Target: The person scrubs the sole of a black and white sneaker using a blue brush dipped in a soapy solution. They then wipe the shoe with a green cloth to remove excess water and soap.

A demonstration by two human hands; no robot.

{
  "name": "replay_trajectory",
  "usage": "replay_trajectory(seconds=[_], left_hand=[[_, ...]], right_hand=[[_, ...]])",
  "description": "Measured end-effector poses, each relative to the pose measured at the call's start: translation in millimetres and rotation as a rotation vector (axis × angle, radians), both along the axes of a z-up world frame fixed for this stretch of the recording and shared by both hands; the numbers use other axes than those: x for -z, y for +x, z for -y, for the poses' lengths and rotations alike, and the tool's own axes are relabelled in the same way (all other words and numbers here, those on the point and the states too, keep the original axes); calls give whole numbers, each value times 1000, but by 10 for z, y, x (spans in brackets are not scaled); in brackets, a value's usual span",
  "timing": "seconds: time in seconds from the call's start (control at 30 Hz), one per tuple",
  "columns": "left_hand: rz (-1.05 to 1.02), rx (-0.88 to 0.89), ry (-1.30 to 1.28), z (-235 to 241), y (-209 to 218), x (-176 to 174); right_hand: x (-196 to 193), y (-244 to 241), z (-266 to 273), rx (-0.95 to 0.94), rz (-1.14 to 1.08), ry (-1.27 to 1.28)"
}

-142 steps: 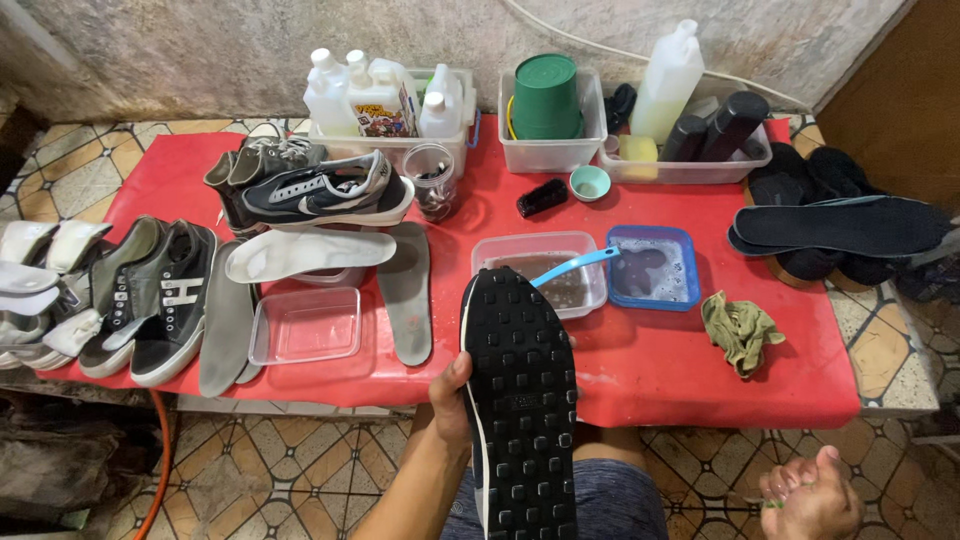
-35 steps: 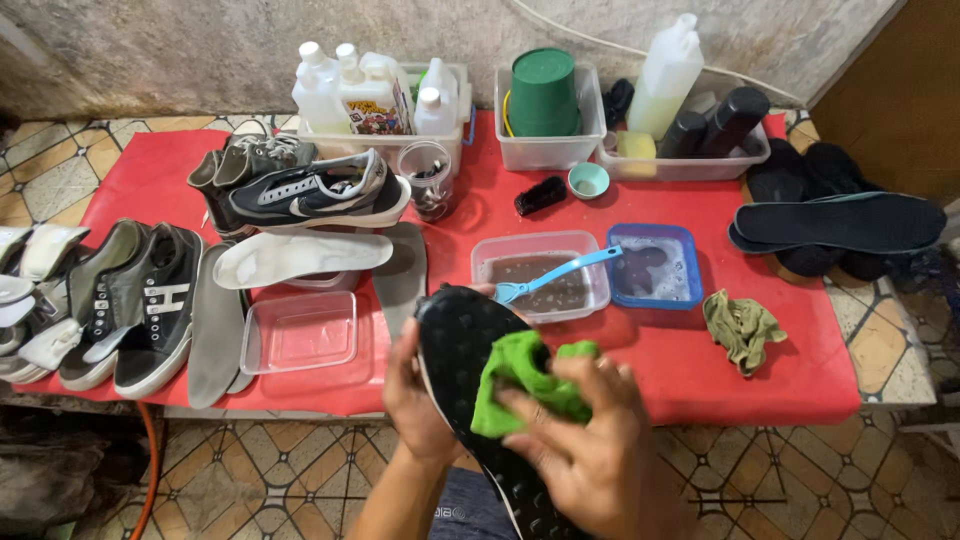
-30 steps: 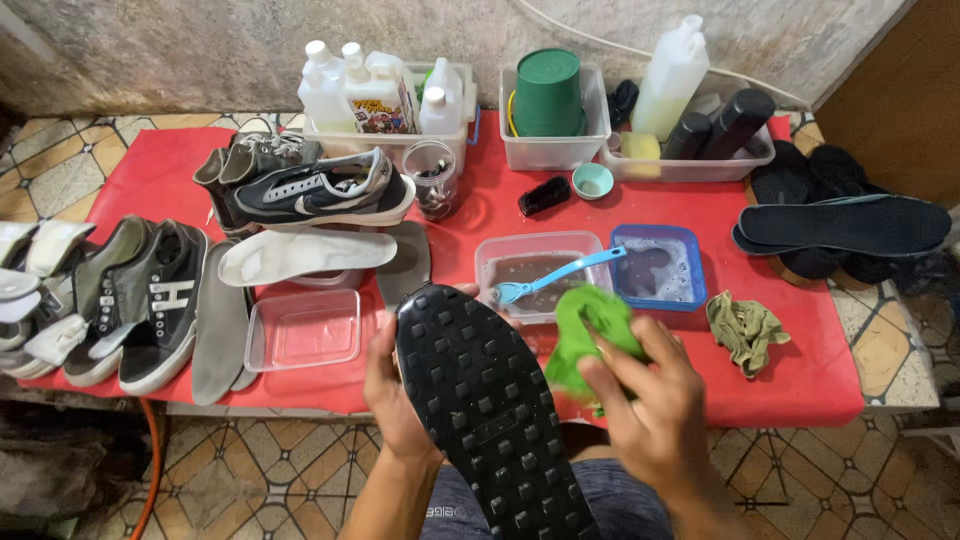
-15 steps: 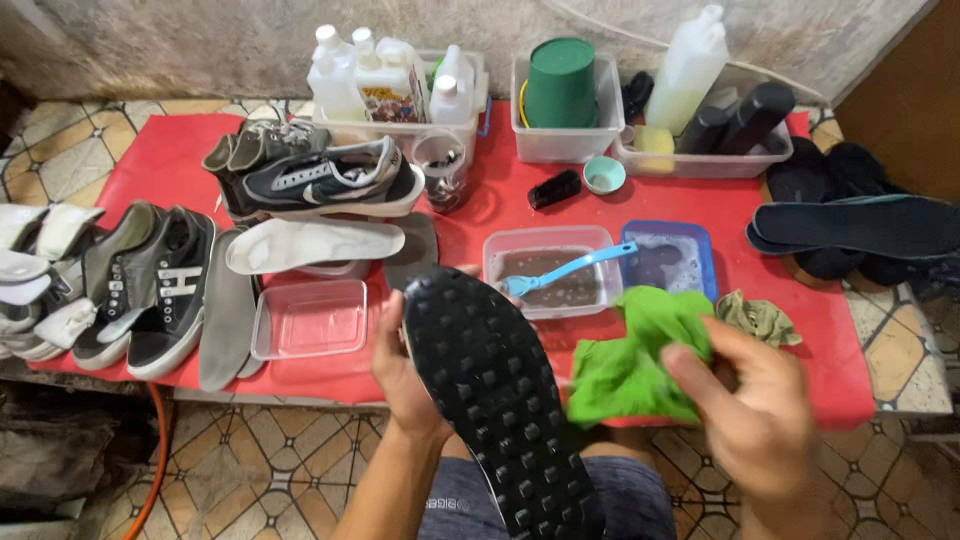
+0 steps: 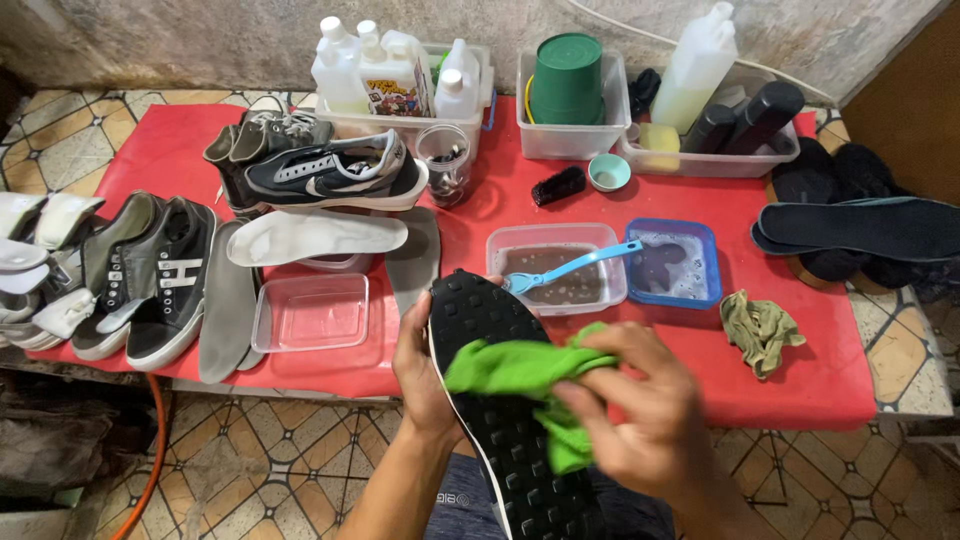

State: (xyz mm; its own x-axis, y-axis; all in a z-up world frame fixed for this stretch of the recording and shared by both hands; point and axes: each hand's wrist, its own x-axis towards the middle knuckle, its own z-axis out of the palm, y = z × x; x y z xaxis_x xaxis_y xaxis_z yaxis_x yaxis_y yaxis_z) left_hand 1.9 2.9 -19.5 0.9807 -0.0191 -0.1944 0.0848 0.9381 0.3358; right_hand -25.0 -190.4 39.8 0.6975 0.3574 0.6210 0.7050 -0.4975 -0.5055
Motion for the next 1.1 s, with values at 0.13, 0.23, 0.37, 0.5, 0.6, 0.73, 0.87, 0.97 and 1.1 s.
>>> replay_trajectory(seconds=[0.13,0.23,0.37,0.5,0.6,0.73,0.87,0.97,1.1], left_hand=[[101,144,-89,-7,-20,-136],[71,123,-63,2,0,-105],[21,23,68,102,-1,24],[-44,29,13,166,-9,45],[181,129,-42,82,-33,-50],[143,47,53,86,-19,-66],[128,46,67,46,-6,-7],[100,52,25,70,1,-70],[33,96,-50,29,-61,-68]], right_hand=[[-183,-146,157,218,-389,165],[8,-73,437,121,-667,719],[-63,-46,550,-462,-690,1321],[83,26,744,-858,-877,1131],[-213,95,145,-64,-219,33],[-287,-10,108,45,-185,-35],[-205,-61,155,-228,-297,-226],[-101,-7,146,-156,-175,-242],[-158,12,284,-248,-385,40]])
